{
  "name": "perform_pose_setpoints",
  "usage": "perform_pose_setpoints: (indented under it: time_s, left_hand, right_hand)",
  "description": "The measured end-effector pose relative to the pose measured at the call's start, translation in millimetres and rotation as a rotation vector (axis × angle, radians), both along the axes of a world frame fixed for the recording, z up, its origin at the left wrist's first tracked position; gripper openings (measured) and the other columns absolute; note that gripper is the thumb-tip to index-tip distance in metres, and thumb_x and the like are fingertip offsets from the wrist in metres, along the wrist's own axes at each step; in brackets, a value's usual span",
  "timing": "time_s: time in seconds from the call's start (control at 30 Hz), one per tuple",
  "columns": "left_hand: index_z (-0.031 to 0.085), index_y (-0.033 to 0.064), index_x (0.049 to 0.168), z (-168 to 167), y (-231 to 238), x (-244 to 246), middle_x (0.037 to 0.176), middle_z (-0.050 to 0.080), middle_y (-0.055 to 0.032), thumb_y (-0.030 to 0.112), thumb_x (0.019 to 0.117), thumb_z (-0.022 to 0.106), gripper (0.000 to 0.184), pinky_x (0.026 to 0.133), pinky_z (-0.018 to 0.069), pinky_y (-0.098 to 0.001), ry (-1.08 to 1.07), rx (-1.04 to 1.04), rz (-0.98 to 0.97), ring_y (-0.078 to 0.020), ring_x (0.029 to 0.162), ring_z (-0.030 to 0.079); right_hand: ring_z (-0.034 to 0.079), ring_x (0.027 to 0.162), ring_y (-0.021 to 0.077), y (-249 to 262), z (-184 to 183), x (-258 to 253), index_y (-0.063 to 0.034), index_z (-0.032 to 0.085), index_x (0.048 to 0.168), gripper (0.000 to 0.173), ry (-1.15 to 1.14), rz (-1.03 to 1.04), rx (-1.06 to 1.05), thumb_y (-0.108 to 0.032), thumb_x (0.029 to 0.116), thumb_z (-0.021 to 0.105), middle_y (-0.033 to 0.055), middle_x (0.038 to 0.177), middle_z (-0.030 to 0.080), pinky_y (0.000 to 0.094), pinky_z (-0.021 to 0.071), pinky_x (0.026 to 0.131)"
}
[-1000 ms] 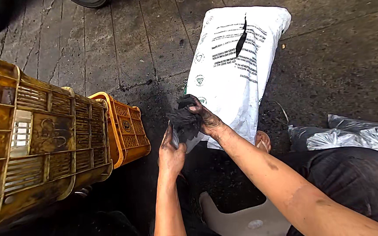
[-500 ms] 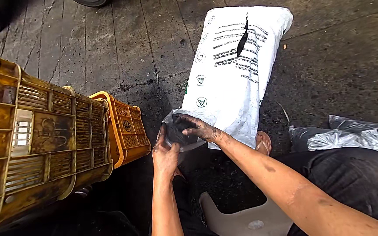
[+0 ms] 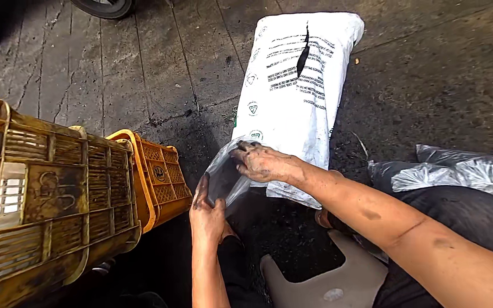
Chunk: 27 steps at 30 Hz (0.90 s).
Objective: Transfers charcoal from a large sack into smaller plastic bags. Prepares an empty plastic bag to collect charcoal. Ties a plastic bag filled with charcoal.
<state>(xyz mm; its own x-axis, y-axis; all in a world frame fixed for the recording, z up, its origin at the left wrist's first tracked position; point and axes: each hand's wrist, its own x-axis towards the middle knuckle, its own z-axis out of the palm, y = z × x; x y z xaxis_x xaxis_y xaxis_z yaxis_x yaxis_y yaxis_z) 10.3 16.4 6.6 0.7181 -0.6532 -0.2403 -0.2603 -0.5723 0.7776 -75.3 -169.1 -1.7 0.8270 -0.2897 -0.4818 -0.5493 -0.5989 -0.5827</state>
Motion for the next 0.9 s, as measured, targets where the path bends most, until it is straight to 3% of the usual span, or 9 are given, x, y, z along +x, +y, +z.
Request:
perform_pose_setpoints:
  time_s: [0.07, 0.13, 0.27, 0.37, 0.43, 0.53, 0.67, 0.73, 0.9]
  left_hand:
    - [0.056, -0.004, 0.142, 0.2, 1.5, 0.6, 0.153, 0.049, -0.0197, -0.006, 0.0835, 0.06, 0.059, 0.112, 0.0405, -0.0375, -0.02, -0.001, 0.01, -0.0228, 0.139, 0.051]
    - [0.056, -0.004, 0.141, -0.6, 3.2, 0.1, 0.152, 0.05, -0.0199, -0.006, 0.0824, 0.06, 0.059, 0.111, 0.0414, -0.0344, -0.011, -0.03, 0.02, -0.0209, 0.139, 0.051]
    - [0.057, -0.0051, 0.14, -4.4, 4.2, -4.6, 0.15, 0.052, -0.0211, -0.004, 0.0819, 0.059, 0.058, 0.112, 0.0415, -0.0377, -0.047, -0.003, -0.032, -0.024, 0.139, 0.052]
    - [0.058, -0.0053, 0.139, -6.9, 2.3, -3.0, 0.148, 0.054, -0.0213, -0.003, 0.0816, 0.058, 0.058, 0.11, 0.0427, -0.0404, -0.069, 0.039, -0.04, -0.0255, 0.137, 0.053]
    - [0.058, -0.0049, 0.139, -8.2, 1.4, -1.3, 0.148, 0.054, -0.0211, -0.002, 0.0815, 0.058, 0.058, 0.108, 0.0449, -0.0393, -0.069, 0.05, -0.026, -0.0243, 0.135, 0.055]
    - [0.059, -0.0043, 0.139, -9.6, -0.4, -1.0, 0.146, 0.055, -0.021, -0.001, 0.0804, 0.057, 0.059, 0.103, 0.0477, -0.0364, -0.058, 0.057, -0.007, -0.0224, 0.132, 0.057]
    - [0.059, -0.0063, 0.138, -14.8, -1.3, -1.0, 0.146, 0.055, -0.0226, -0.002, 0.0786, 0.057, 0.059, 0.105, 0.0461, -0.0288, -0.046, 0.02, -0.022, -0.0186, 0.134, 0.056]
    - [0.058, -0.0072, 0.138, -15.4, -2.9, -1.5, 0.146, 0.055, -0.0231, -0.002, 0.0783, 0.057, 0.06, 0.106, 0.0452, -0.0264, -0.032, 0.02, -0.021, -0.017, 0.134, 0.056]
    - [0.056, -0.0096, 0.138, -13.4, -8.8, -4.5, 0.147, 0.053, -0.0245, -0.004, 0.077, 0.058, 0.061, 0.105, 0.0442, -0.0197, 0.027, -0.005, 0.021, -0.0105, 0.133, 0.055]
  right_hand:
    - [0.061, 0.125, 0.0354, -9.9, 3.8, -15.7, -0.0013, 0.065, 0.134, 0.034, -0.234, -0.096, 0.105, -0.017, 0.1051, 0.055, 0.0218, 0.136, 0.063, 0.052, 0.0445, 0.108]
    - [0.071, 0.098, 0.0308, -37.1, -5.9, -29.8, 0.0043, 0.07, 0.118, 0.025, -0.523, -0.446, 0.108, -0.008, 0.1019, 0.055, 0.0216, 0.11, 0.072, 0.0489, 0.0553, 0.09]
    - [0.063, 0.118, 0.0324, -136.4, -67.5, -41.3, 0.0033, 0.055, 0.139, 0.037, -0.642, -1.063, 0.005, -0.007, 0.1043, 0.048, 0.0242, 0.142, 0.056, 0.0456, 0.0503, 0.102]
    - [0.049, 0.14, 0.0337, -178.7, -122.1, -38.6, 0.0009, 0.039, 0.154, 0.049, -0.57, -1.208, 0.101, -0.009, 0.1069, 0.044, 0.0231, 0.157, 0.042, 0.046, 0.04, 0.115]
    - [0.04, 0.146, 0.0384, -188.0, -145.1, -40.7, 0.0021, 0.035, 0.156, 0.052, -0.423, -1.312, 0.074, -0.013, 0.1075, 0.044, 0.0267, 0.157, 0.04, 0.0523, 0.0321, 0.12]
    - [0.046, 0.142, 0.0404, -186.1, -156.3, -61.8, -0.0001, 0.036, 0.156, 0.05, -0.138, -1.459, -0.039, -0.019, 0.1099, 0.037, 0.0284, 0.15, 0.049, 0.0561, 0.036, 0.116]
    - [0.04, 0.142, 0.0518, -194.7, -194.6, -92.2, 0.0029, 0.042, 0.152, 0.056, 0.046, -0.98, -0.328, -0.001, 0.0978, 0.055, 0.0333, 0.153, 0.041, 0.0659, 0.0336, 0.114]
    - [0.024, 0.149, 0.0546, -196.2, -210.8, -98.2, 0.0022, 0.035, 0.156, 0.083, 0.14, -0.693, -0.369, 0.0, 0.0836, 0.075, 0.0284, 0.166, 0.02, 0.0714, 0.0305, 0.112]
    - [0.001, 0.154, 0.0535, -161.5, -235.5, -103.1, 0.0069, 0.027, 0.158, 0.106, 0.379, -0.526, -0.349, -0.002, 0.0701, 0.086, 0.0261, 0.17, -0.005, 0.0733, 0.0269, 0.113]
